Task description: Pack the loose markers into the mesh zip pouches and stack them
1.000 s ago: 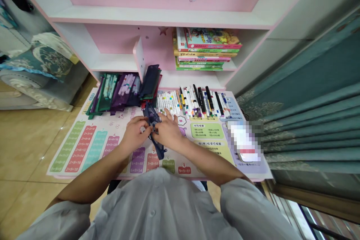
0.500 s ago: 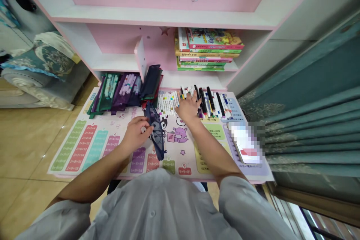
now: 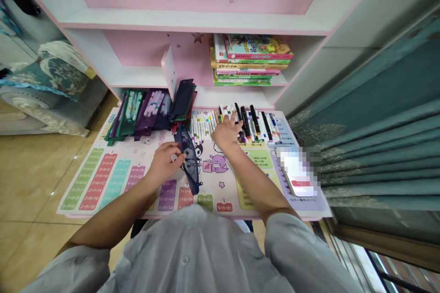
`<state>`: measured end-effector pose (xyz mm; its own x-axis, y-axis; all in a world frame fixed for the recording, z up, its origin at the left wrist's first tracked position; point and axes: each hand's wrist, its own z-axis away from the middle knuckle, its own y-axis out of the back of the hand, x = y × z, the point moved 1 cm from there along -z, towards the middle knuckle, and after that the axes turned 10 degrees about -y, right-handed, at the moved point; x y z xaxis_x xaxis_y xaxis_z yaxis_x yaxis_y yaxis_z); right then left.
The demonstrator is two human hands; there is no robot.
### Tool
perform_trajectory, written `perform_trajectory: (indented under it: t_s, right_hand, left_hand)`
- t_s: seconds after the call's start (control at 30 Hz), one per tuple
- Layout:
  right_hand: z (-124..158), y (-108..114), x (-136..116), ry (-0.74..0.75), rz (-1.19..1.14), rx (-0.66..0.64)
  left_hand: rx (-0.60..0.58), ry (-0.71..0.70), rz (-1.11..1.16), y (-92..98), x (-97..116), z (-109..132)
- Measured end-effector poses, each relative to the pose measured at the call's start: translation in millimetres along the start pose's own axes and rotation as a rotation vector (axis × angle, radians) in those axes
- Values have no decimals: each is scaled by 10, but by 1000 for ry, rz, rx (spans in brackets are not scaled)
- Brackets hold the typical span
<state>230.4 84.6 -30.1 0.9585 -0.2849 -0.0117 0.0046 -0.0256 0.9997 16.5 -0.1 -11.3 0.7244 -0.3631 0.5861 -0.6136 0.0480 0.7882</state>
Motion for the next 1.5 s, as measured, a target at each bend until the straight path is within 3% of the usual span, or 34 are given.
perform_trajectory:
  t_s: [0.33, 0.53, 0.67, 0.8, 1.07, 1.33, 1.5]
  right_hand:
    - [-5, 25, 14, -17, -25, -3]
    - [267, 448, 37, 77, -232, 50]
    - [535, 736, 40, 177, -394, 10]
    - [776, 847, 0, 291, -418, -90]
    - [1029, 730, -222, 475, -267, -281]
    - [1092, 540, -325, 503, -188, -315]
    - [980, 477, -312, 484, -241, -299]
  left_hand:
    - [-8, 9, 4, 12, 10, 0]
    - [-6, 11, 2, 18, 10, -1]
    - [-3, 9, -1, 23, 23, -6]
    - [-5, 16, 0, 16, 25, -9]
    - [10, -7, -7, 0, -3, -4]
    - [17, -7, -10, 8, 0, -1]
    - [4, 4, -6, 28, 21, -6]
